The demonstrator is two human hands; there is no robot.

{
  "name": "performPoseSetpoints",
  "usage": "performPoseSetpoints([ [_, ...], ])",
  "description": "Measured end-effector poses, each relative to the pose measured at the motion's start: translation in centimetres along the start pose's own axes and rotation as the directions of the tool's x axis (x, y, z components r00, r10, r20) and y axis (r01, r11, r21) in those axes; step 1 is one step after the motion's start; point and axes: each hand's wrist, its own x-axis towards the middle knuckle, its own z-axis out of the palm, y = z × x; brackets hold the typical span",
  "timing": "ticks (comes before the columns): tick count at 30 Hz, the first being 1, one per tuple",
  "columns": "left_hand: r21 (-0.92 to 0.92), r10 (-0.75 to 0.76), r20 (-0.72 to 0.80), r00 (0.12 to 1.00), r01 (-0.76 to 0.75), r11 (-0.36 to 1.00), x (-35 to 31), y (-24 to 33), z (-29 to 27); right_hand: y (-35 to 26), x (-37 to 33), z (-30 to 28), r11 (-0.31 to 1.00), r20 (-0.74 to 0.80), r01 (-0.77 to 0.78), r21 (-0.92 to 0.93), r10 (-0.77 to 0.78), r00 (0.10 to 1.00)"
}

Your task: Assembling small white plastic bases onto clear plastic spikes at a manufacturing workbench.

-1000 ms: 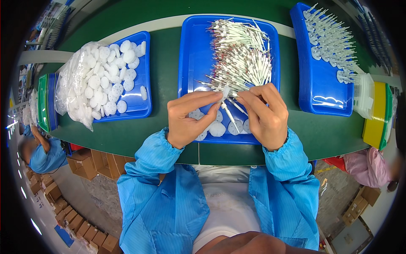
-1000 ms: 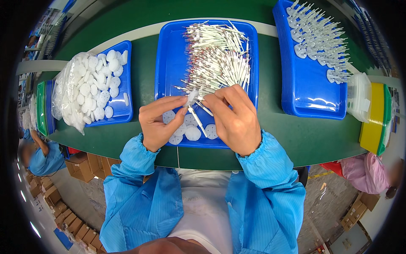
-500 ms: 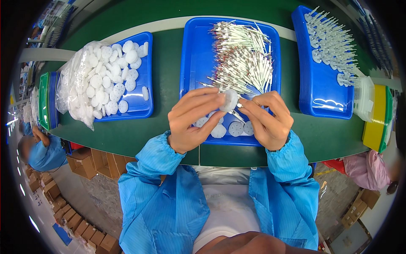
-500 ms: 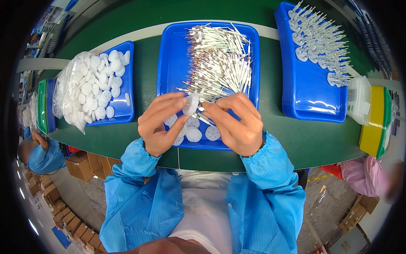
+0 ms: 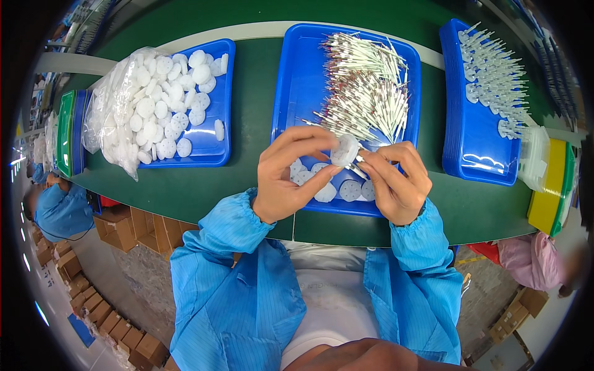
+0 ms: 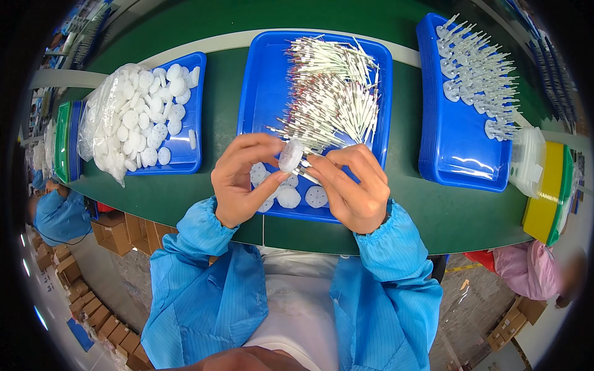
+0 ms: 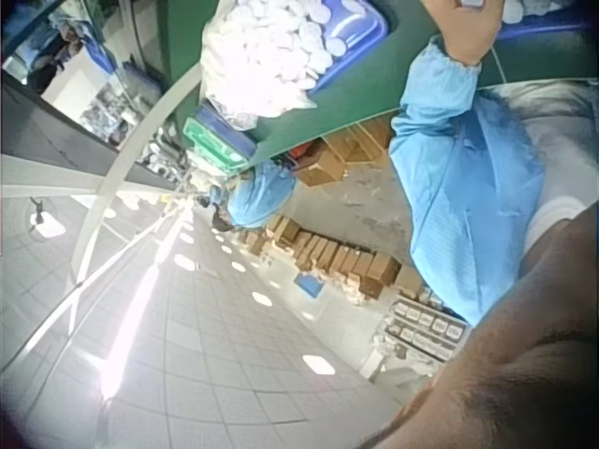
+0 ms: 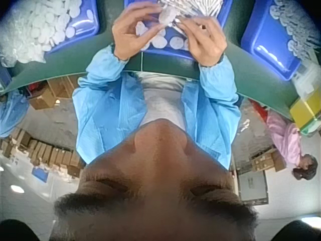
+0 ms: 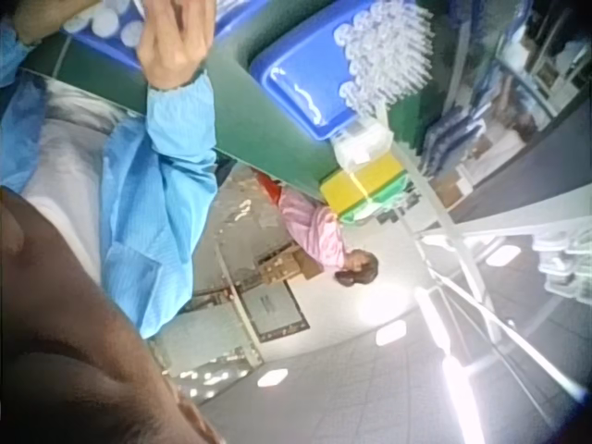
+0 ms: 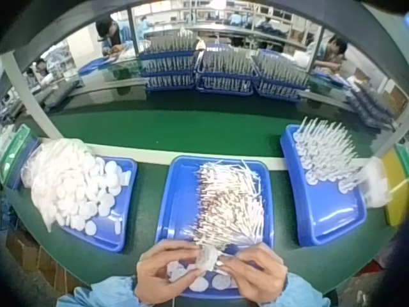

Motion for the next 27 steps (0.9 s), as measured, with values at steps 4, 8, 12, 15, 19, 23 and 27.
performPoseSetpoints([
  [4,0.171,0.109,0.083,0.991,-0.122,0.978,0.5,0.3,-0.5,-0.1,0.0,0.0,0.999,0.003,0.028,-0.022,-0.028,1.000],
  [8,0.191,0.095,0.118,0.989,-0.116,0.975,0.8,0.6,-0.4,-0.6,-0.3,0.2,0.999,-0.008,0.007,-0.039,-0.007,1.000],
  [12,0.256,0.172,0.100,0.980,-0.192,0.947,0.6,0.0,-0.2,-0.9,-0.1,-0.4,0.994,-0.054,-0.088,-0.063,0.084,0.995],
  [15,0.306,0.132,0.134,0.982,-0.168,0.937,0.6,0.5,-0.9,-0.1,0.6,-4.0,0.970,-0.049,-0.126,-0.207,0.118,0.992],
  [19,0.390,-0.007,0.324,0.946,-0.127,0.912,1.3,1.3,-2.1,3.5,1.8,-13.0,0.775,-0.040,-0.116,-0.622,0.116,0.992],
  [23,0.474,-0.027,0.492,0.870,-0.241,0.847,1.9,1.1,-1.8,9.2,1.5,-19.1,0.464,0.048,-0.003,-0.886,0.098,0.994],
  [27,0.513,-0.058,0.547,0.835,-0.280,0.811,2.4,0.8,-2.6,13.9,0.5,-20.3,0.269,0.248,0.192,-0.944,0.195,0.949],
])
